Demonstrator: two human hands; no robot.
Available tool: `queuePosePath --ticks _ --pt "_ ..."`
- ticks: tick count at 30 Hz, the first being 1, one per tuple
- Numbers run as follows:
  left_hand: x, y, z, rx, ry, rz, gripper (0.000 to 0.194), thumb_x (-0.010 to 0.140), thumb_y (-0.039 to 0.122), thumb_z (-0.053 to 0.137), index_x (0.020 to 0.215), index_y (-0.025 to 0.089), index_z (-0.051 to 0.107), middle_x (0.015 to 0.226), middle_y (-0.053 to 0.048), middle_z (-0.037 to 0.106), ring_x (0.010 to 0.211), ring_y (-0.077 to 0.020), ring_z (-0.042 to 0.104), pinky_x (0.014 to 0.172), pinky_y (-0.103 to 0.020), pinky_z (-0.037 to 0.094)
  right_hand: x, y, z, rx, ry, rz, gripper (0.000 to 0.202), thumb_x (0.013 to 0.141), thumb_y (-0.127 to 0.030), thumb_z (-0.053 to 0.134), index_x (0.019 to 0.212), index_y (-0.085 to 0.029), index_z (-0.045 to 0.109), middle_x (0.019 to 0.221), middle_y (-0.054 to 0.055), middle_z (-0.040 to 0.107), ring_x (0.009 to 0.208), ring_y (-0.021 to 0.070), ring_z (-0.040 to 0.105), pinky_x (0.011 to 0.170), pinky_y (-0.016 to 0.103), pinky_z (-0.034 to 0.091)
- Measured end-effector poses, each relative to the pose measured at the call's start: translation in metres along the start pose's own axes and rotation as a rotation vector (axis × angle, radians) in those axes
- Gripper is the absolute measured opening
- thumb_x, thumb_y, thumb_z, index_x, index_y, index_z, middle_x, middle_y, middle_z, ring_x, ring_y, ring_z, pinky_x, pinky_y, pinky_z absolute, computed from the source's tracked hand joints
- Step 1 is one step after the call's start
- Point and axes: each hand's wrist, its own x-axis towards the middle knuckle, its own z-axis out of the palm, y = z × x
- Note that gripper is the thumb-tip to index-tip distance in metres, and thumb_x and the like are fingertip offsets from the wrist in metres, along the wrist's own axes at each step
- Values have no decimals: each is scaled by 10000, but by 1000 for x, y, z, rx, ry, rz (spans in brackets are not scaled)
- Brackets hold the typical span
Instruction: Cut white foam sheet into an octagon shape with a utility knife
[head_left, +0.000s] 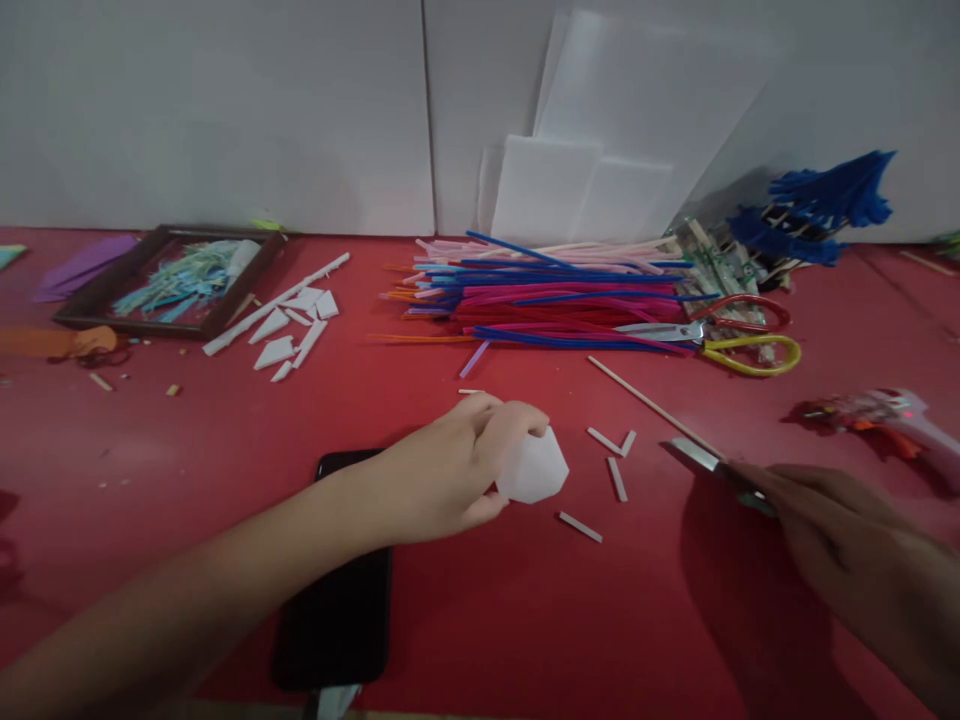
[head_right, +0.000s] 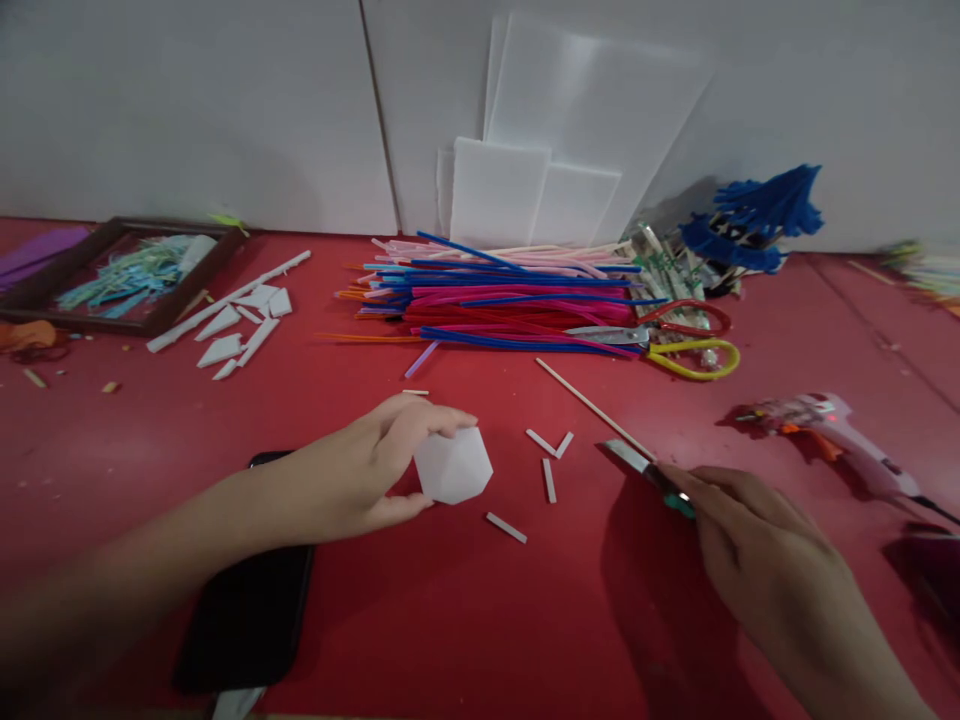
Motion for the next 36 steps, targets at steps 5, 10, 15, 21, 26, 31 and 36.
queuePosePath --ticks 5,10,15,21,26,31,36 --pt "-1 2 -6 -22 73 95 586 838 65 561 1350 186 304 1366 -154 506 1272 -264 459 1064 -449 403 3 -61 3 51 119 -102 371 973 -344 425 1270 -188 584 1020 146 683 924 292 666 828 440 545" --pt "-3 0 -6 -19 114 122 609 827 68 555 1350 180 263 1394 -184 468 1334 -267 432 1090 -461 396 1 -109 24 45 -10 -113 932 923 -672 380 1556 -40 122 1454 314 419 1345 434 423 960 573 471" --pt "-2 2 -9 -33 106 96 607 805 72 590 1326 172 294 1359 -175 499 1296 -241 487 1065 -412 426 14 -109 44 23 -57 -120 1097 845 -793 372 1552 -10 70 1479 347 370 1398 457 334 1015 627 415" --pt "0 -1 -13 26 47 59 557 781 47 598 1279 150 370 1289 -172 573 1198 -263 562 986 -414 464 37 -107 46 190 -133 -224 684 980 -486 408 1535 -117 255 1486 205 468 1420 330 358 1063 540 429" --pt "-1 -3 -11 23 -114 -6 512 770 51 608 1236 169 432 1196 -138 627 1110 -253 613 898 -361 488 46 -104 40 386 -122 -303 400 995 -253 404 1381 -215 501 1335 113 632 1266 234 562 1014 445 496" --pt "-3 -6 -11 47 -189 -27 582 769 58 585 1307 192 410 1232 -141 622 1127 -256 615 906 -371 496 42 -103 28 346 -33 -250 405 949 -361 515 1330 -229 544 1205 122 667 1110 275 631 912 473 528" --pt "-11 6 -5 210 -171 5 621 756 1 495 1354 132 394 1389 -203 517 1301 -306 488 1043 -460 425 40 -85 18 249 90 -201 262 967 -357 499 1125 -203 640 1010 115 684 938 262 652 826 436 531"
